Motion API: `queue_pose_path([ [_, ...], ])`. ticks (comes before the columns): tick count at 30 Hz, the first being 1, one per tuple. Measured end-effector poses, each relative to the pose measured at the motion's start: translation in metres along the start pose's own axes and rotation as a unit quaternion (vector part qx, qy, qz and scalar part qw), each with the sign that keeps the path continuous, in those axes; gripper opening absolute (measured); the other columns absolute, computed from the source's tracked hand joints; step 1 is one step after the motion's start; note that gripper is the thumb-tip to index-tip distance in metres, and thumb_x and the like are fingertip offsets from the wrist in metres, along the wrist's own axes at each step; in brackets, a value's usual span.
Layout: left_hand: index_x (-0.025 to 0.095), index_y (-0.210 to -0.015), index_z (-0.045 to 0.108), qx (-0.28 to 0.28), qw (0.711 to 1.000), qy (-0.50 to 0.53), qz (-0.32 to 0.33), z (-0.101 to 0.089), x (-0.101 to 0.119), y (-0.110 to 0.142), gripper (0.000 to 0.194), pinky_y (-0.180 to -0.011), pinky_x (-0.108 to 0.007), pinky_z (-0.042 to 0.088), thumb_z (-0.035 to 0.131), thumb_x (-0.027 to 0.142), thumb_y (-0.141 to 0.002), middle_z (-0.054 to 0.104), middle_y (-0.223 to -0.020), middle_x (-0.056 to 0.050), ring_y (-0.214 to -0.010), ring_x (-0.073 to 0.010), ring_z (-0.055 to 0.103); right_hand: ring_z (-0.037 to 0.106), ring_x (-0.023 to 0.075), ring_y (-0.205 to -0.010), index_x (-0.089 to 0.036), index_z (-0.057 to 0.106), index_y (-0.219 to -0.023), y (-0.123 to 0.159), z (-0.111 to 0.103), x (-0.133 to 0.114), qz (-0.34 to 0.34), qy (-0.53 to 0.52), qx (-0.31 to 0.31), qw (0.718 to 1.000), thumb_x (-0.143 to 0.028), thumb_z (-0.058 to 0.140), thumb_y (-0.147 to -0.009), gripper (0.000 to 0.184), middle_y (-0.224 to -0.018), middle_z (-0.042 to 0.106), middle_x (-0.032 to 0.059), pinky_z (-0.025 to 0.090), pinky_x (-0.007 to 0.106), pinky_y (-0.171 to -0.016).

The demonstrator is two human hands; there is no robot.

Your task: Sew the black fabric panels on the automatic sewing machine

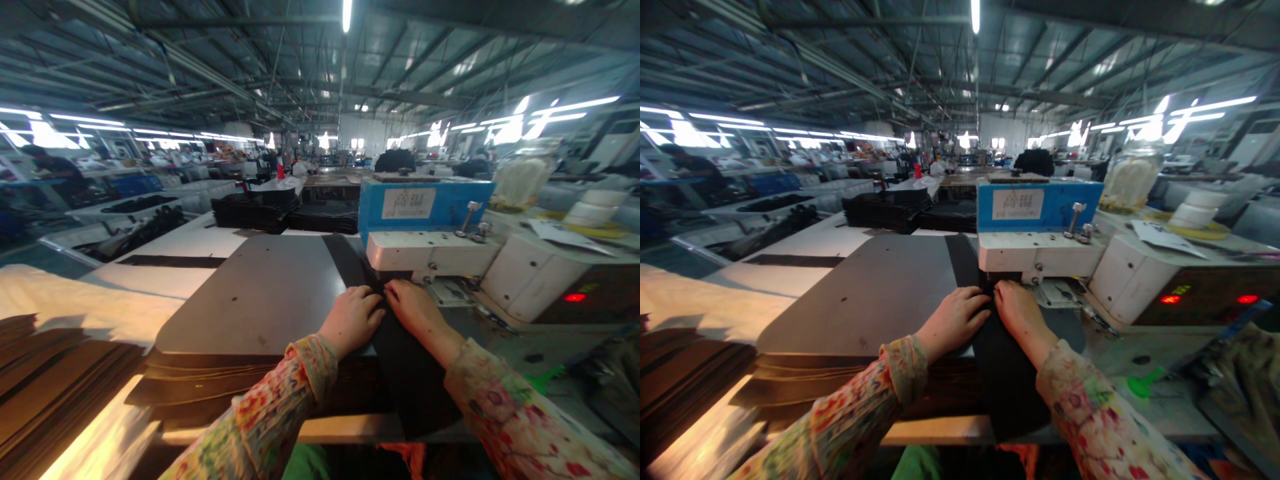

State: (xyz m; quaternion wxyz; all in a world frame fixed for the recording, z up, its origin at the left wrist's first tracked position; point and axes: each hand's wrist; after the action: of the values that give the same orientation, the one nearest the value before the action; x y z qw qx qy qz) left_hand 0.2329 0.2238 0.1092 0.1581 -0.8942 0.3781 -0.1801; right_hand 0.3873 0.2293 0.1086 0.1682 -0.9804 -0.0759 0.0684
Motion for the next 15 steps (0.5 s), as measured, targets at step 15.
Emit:
queue_pose_path([
  [15,0.017,-0.102,0.059,-0.002,1.000,0.003,0.001,-0.0013,0.0006,0.0001,0.027,-0.088,-0.032,0.041,0.042,0.031,-0.086,0.057,-0.105,-0.007,-0.098,-0.0189,0.050,0.058,0.0160,-0.078,-0.016,0.059,-0.088,0.0005,-0.0012,-0.0007,0.002,-0.004,-0.006,1.000,-0.018,0.040,-0.085,0.019,-0.086,0.064,0.0058,0.037,0.025,-0.066],
])
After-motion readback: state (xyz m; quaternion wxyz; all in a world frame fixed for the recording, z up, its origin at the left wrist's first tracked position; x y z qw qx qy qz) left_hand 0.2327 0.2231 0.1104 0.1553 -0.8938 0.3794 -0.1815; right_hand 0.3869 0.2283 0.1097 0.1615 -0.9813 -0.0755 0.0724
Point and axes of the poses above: each hand's wrist, its own y-axis away from the middle knuckle, its own z-axis out of the palm, x = y × z
